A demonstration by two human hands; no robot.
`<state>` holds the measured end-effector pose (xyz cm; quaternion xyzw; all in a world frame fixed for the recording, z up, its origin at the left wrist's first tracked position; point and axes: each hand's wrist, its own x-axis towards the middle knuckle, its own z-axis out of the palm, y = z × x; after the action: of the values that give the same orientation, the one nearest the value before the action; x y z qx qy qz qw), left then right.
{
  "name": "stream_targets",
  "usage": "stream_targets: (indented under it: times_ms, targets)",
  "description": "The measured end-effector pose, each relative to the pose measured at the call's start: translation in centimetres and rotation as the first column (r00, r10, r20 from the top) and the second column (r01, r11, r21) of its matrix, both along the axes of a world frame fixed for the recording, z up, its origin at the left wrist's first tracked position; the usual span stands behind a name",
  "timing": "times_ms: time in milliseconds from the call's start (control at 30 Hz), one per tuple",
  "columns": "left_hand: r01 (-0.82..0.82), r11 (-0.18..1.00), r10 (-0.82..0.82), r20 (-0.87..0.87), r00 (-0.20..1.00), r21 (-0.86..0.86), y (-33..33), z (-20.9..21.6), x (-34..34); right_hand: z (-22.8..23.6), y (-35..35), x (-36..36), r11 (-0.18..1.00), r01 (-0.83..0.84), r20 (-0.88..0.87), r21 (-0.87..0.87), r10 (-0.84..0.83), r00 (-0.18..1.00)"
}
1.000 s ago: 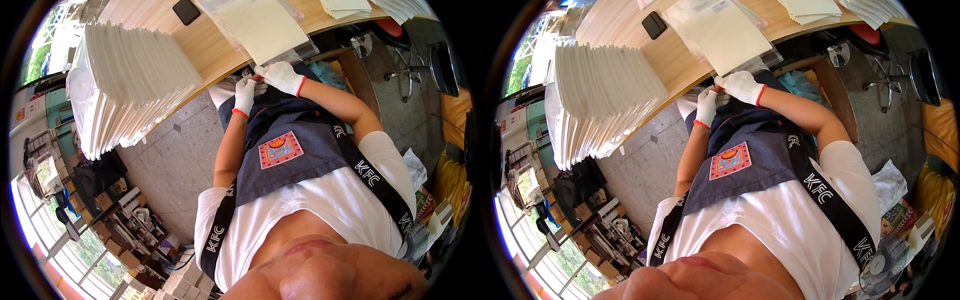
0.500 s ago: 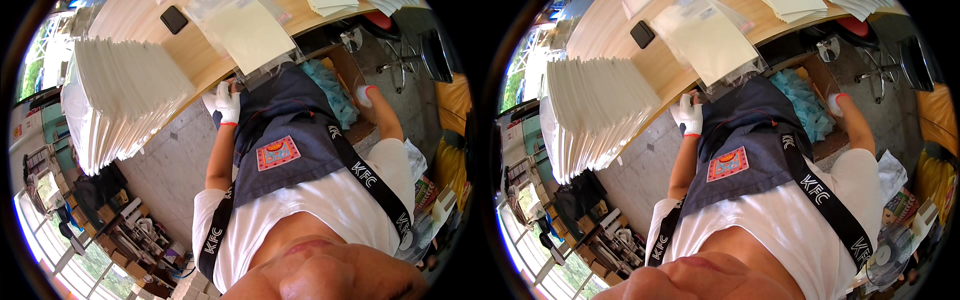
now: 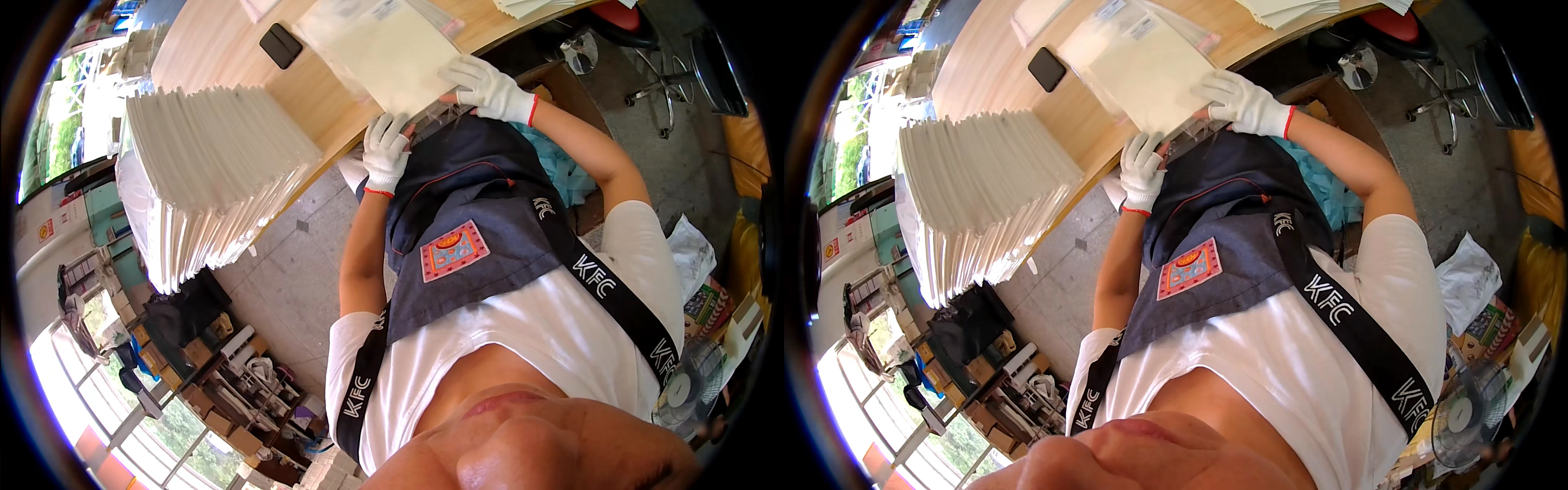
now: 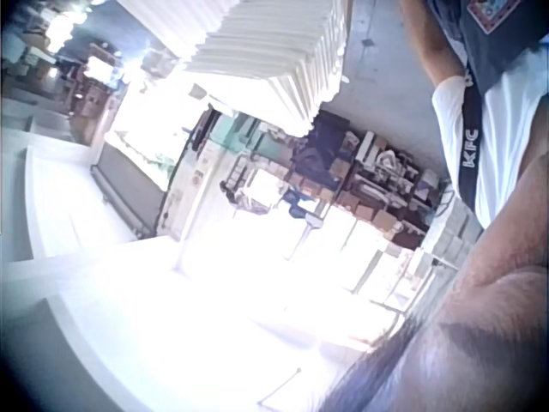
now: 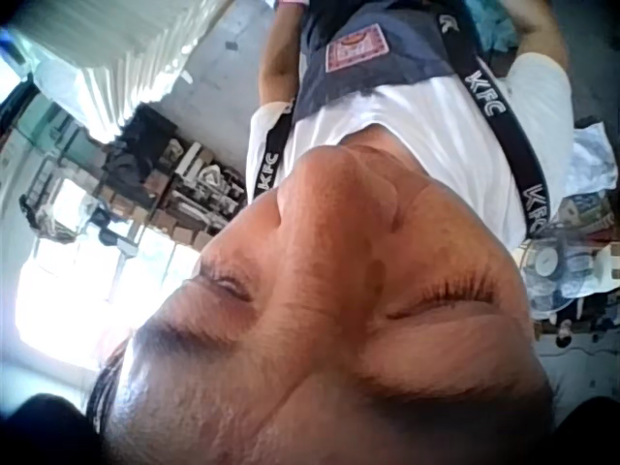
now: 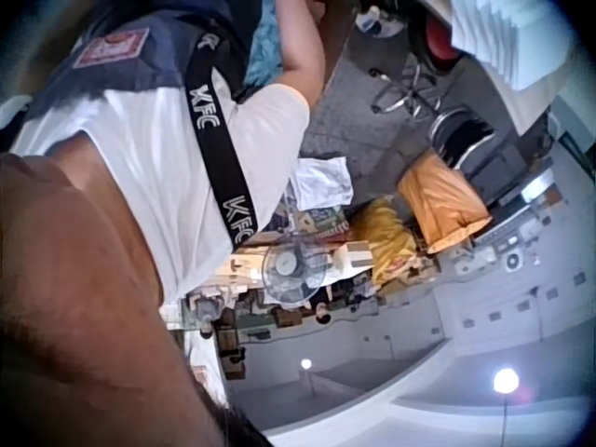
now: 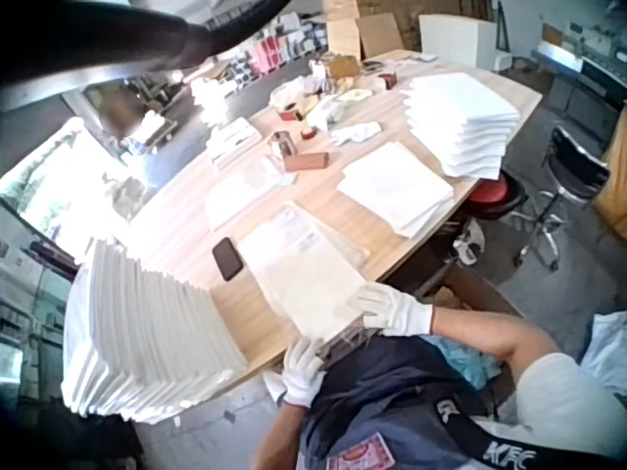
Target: The person takes white paper sheets and places them individually into clear plastic bags, peeling the adhesive strips to seal them before stacking them on the table.
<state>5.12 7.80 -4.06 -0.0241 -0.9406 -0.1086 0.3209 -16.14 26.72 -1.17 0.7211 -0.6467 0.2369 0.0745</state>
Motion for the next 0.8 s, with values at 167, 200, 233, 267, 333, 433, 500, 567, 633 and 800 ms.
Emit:
stream_targets:
  times_ms: [167,200,233,267,333,433,500,567,633,800]
  targets:
    - [0.0,1.0,0.001,-0.038,0.999,0.03,0.6,0.7,0.1,-1.6,-0.9,1.7,0.983,0.059,0.062,-0.171,-0.049,0.997]
    - [0.003,0.999,-0.002,-0.029,1.0,0.04,0.5,0.6,0.2,-1.6,-0.4,1.6,0.979,0.06,0.107,-0.194,-0.039,0.993]
    - [0.008,0.999,-0.007,-0.02,1.0,0.049,0.4,0.5,0.3,-1.7,0.2,1.5,0.974,0.063,0.153,-0.217,-0.03,0.988]
    - [-0.003,0.999,0.004,-0.01,1.0,0.045,0.2,0.2,0.5,-2.0,1.5,1.3,0.975,0.069,0.154,-0.214,-0.036,0.987]
    - [-0.024,0.999,0.024,0.006,1.0,0.048,0.0,-0.6,0.9,-1.8,5.3,1.0,0.976,0.196,0.164,-0.091,-0.18,0.97]
    - [-0.018,0.998,0.018,-0.001,1.0,0.06,0.1,-0.5,0.7,-5.4,12.8,-1.6,0.916,0.395,0.134,0.078,-0.402,0.906]
    - [-0.007,0.998,0.008,-0.007,1.0,0.063,0.0,-0.7,0.6,-9.1,17.7,-1.5,0.708,0.605,0.066,0.365,-0.668,0.741]
    - [0.0,0.998,0.0,-0.002,1.0,0.069,0.1,-0.6,0.6,-10.0,18.5,-1.1,0.578,0.559,0.225,0.595,-0.787,0.574]
    - [0.002,0.998,-0.002,-0.002,1.0,0.066,0.3,-0.1,0.7,-5.7,14.0,0.7,0.706,0.527,0.494,0.473,-0.708,0.505]
    - [0.019,0.996,-0.019,0.004,1.0,0.087,0.3,0.4,0.6,0.0,3.5,4.4,0.852,0.309,0.82,0.424,-0.505,0.267]
